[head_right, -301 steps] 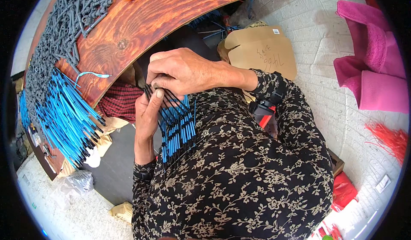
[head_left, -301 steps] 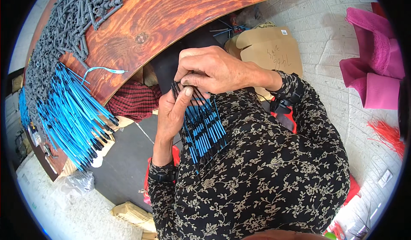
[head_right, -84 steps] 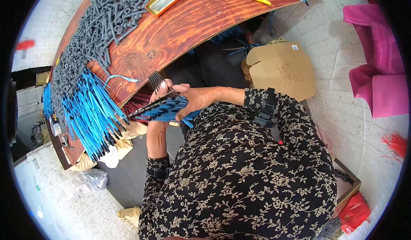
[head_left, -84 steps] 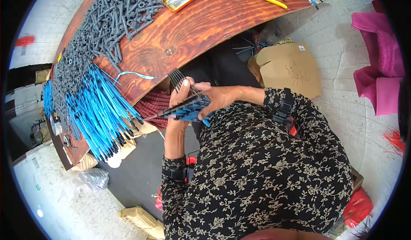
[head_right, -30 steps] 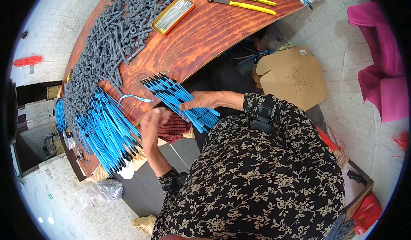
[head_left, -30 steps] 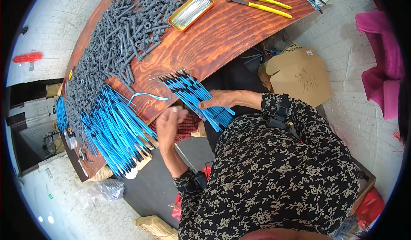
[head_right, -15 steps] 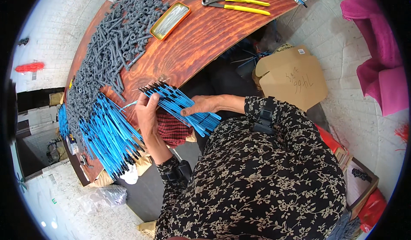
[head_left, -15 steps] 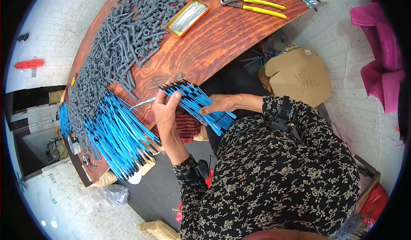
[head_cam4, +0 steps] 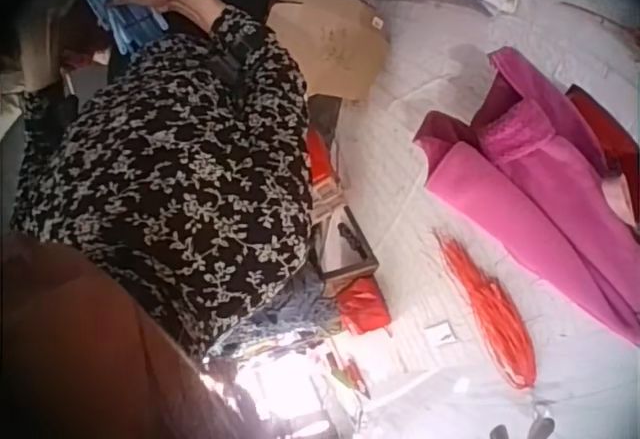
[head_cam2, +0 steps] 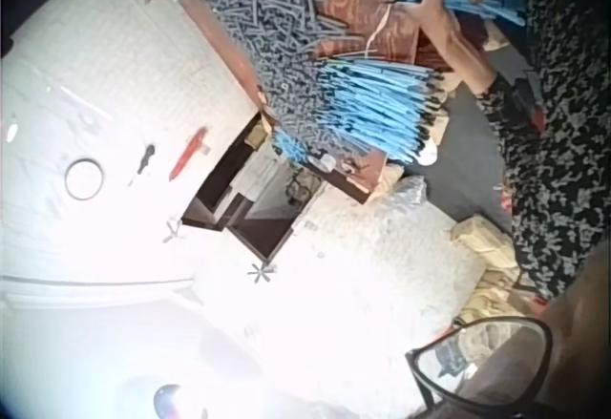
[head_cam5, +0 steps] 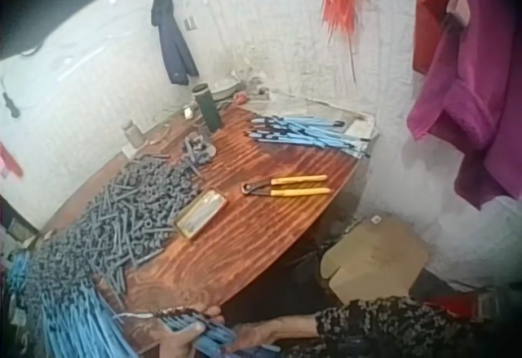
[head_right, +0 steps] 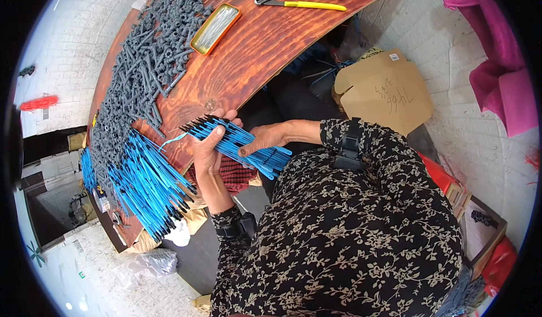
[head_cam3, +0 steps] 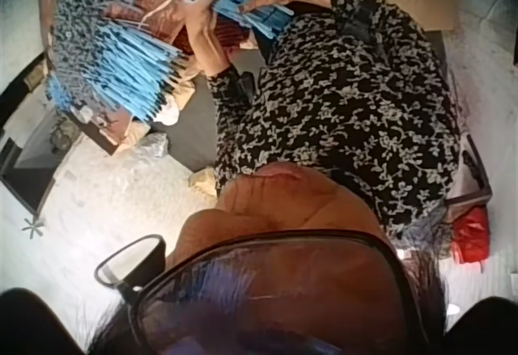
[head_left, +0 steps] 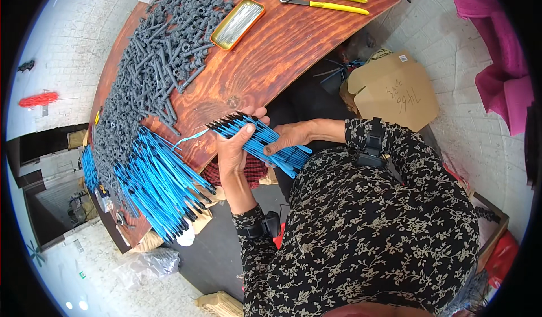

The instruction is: The person is manually inserting blue wires into plastic connectors to assemble wire harnesses.

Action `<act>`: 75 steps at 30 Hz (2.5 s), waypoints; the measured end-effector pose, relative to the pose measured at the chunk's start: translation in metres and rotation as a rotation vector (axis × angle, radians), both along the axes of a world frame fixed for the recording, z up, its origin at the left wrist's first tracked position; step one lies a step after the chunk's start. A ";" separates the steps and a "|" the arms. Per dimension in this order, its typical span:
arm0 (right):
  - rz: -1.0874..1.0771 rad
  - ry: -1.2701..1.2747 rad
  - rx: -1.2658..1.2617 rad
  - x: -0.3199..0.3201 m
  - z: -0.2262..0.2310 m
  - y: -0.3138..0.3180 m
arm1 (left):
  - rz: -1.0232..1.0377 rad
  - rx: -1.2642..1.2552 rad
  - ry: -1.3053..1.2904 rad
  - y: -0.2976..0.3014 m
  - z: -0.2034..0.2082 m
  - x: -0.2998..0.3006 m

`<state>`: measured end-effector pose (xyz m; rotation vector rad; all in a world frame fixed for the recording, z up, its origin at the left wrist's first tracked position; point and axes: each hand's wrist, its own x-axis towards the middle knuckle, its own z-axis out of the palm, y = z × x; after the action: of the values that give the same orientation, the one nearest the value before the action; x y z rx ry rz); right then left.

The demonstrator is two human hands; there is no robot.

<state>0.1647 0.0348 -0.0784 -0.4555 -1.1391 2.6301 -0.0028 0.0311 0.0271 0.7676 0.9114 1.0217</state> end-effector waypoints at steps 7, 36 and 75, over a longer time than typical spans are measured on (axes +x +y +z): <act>0.027 -0.012 -0.040 0.002 0.002 0.000 | 0.052 0.015 0.131 -0.006 0.002 0.006; -0.262 -0.018 -0.006 0.033 -0.001 -0.016 | 0.127 0.115 0.145 0.003 -0.015 0.000; 0.022 0.891 0.708 0.091 0.192 -0.024 | 0.061 0.435 0.136 -0.111 0.024 -0.007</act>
<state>0.2561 0.0109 0.1137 0.7740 -1.5369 1.8356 -0.0095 -0.0803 0.0512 1.1895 0.8403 1.2530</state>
